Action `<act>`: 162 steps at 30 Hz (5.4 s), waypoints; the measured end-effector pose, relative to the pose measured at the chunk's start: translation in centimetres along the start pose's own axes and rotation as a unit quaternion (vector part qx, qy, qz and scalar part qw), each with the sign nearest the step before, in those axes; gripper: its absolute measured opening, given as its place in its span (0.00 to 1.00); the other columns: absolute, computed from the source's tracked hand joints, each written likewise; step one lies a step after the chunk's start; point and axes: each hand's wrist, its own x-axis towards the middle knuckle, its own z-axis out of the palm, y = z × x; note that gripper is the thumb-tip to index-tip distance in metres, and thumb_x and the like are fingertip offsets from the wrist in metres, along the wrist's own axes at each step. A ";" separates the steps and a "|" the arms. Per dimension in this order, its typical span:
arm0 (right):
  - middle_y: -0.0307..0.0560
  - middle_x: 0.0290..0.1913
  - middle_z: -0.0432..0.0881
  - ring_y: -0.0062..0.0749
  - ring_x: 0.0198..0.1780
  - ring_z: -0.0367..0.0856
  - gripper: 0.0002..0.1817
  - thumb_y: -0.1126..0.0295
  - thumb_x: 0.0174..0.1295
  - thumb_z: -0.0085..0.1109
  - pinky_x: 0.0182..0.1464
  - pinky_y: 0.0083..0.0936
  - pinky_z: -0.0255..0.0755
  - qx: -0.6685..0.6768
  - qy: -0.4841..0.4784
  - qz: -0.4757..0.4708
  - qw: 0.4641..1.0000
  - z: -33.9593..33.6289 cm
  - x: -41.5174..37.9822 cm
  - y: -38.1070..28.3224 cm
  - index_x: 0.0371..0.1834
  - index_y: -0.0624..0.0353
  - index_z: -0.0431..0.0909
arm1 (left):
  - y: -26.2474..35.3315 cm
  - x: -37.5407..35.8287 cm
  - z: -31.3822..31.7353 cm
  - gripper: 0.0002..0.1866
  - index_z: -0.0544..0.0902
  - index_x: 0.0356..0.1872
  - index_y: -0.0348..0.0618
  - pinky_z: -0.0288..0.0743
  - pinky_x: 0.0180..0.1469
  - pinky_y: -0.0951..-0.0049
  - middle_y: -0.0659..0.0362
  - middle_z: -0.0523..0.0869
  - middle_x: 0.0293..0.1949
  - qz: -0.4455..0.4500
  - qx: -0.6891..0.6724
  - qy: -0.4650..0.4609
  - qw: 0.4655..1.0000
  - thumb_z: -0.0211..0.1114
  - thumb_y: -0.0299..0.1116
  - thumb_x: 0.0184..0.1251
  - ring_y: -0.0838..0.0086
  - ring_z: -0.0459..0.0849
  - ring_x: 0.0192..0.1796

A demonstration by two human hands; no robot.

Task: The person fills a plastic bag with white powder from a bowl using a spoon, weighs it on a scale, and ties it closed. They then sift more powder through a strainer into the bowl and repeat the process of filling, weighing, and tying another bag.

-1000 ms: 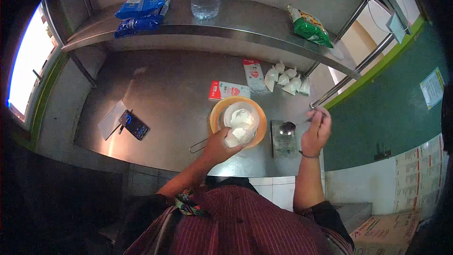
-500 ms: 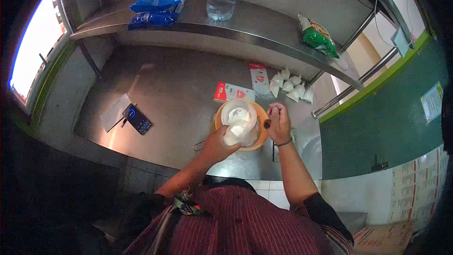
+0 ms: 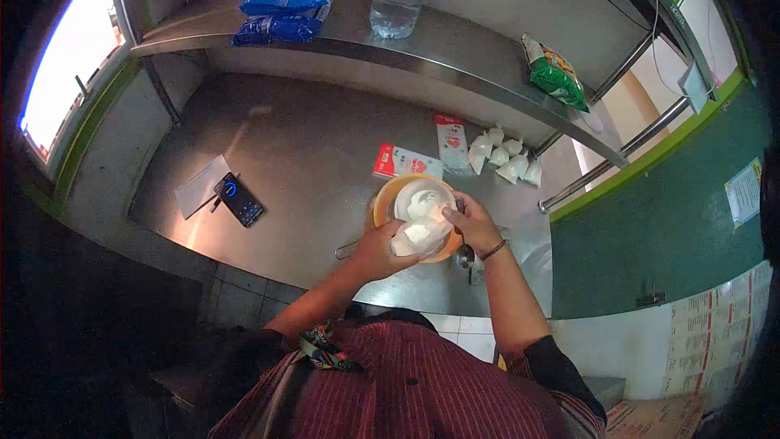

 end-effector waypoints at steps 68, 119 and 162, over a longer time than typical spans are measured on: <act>0.41 0.53 0.74 0.23 0.45 0.74 0.42 0.62 0.37 0.83 0.44 0.23 0.75 -0.370 0.083 -0.171 0.910 -0.4 -2.0 -7.9 0.58 0.56 0.69 | -2.5 5.5 1.3 0.39 0.71 0.66 0.37 0.72 0.65 0.66 0.56 0.82 0.58 -0.115 -0.320 -0.235 0.910 0.81 0.38 0.55 0.68 0.80 0.61; 0.45 0.60 0.70 0.30 0.52 0.75 0.44 0.70 0.30 0.80 0.45 0.23 0.74 -0.481 0.069 -0.247 0.838 0.2 -2.8 -9.9 0.58 0.54 0.70 | -2.3 7.3 2.5 0.40 0.78 0.61 0.40 0.73 0.63 0.63 0.51 0.85 0.55 -0.048 -0.204 -0.163 0.964 0.82 0.50 0.49 0.62 0.83 0.58; 0.32 0.22 0.72 0.20 0.16 0.65 0.17 0.49 0.64 0.66 0.16 0.22 0.57 0.093 0.384 0.145 0.907 -6.3 -6.3 0.4 0.36 0.50 0.77 | -4.2 2.4 3.6 0.35 0.79 0.59 0.38 0.77 0.61 0.64 0.52 0.87 0.53 -0.091 -0.089 -0.089 0.988 0.80 0.44 0.51 0.65 0.85 0.56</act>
